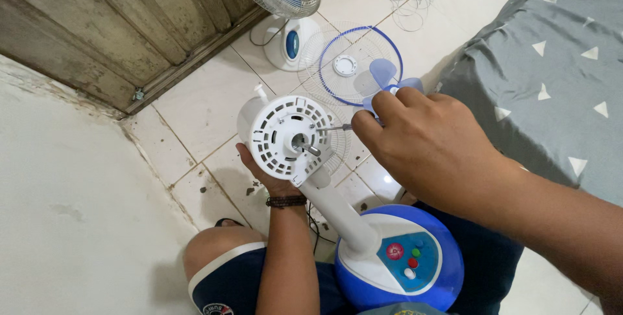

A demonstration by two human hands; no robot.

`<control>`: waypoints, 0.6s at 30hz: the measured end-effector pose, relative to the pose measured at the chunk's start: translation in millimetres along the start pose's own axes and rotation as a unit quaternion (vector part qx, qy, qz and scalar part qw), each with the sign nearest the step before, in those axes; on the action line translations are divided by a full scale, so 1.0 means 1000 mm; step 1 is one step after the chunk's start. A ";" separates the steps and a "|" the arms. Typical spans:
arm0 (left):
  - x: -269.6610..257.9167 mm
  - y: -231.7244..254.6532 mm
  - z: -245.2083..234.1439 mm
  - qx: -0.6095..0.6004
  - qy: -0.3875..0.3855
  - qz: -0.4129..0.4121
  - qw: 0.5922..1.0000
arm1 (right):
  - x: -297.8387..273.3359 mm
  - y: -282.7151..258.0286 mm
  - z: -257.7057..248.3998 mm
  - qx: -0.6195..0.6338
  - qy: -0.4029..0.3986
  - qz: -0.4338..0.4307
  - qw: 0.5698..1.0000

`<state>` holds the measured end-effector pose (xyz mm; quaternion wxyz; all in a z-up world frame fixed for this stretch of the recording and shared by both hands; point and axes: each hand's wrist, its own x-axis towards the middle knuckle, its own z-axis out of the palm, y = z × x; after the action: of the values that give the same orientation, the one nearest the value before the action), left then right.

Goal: The person uses a screwdriver to loosen and remove screws from the rear housing of a small white and blue fan. They hold the fan with one hand and turn the screwdriver with the other, then set the screwdriver down and reposition the fan.

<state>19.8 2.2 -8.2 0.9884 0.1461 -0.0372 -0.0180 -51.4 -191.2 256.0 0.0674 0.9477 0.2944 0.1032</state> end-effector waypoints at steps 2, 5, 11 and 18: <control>0.000 0.000 -0.006 -0.006 -0.001 0.004 1.000 | 0.001 0.003 0.006 -0.003 0.020 -0.012 1.000; 0.000 0.000 -0.016 0.001 0.038 0.019 0.999 | -0.004 0.010 0.015 0.041 0.040 -0.006 0.998; 0.002 0.000 -0.036 -0.018 0.030 0.021 0.999 | -0.008 0.019 0.054 0.352 0.109 0.160 0.916; 0.003 -0.003 -0.032 -0.006 0.061 0.033 0.998 | 0.020 0.005 0.107 0.548 0.180 0.072 0.813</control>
<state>25.2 8.4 -39.9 0.9897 0.1398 0.0186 0.0233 -7.4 -190.8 156.2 -0.5252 0.8105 0.2402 0.0977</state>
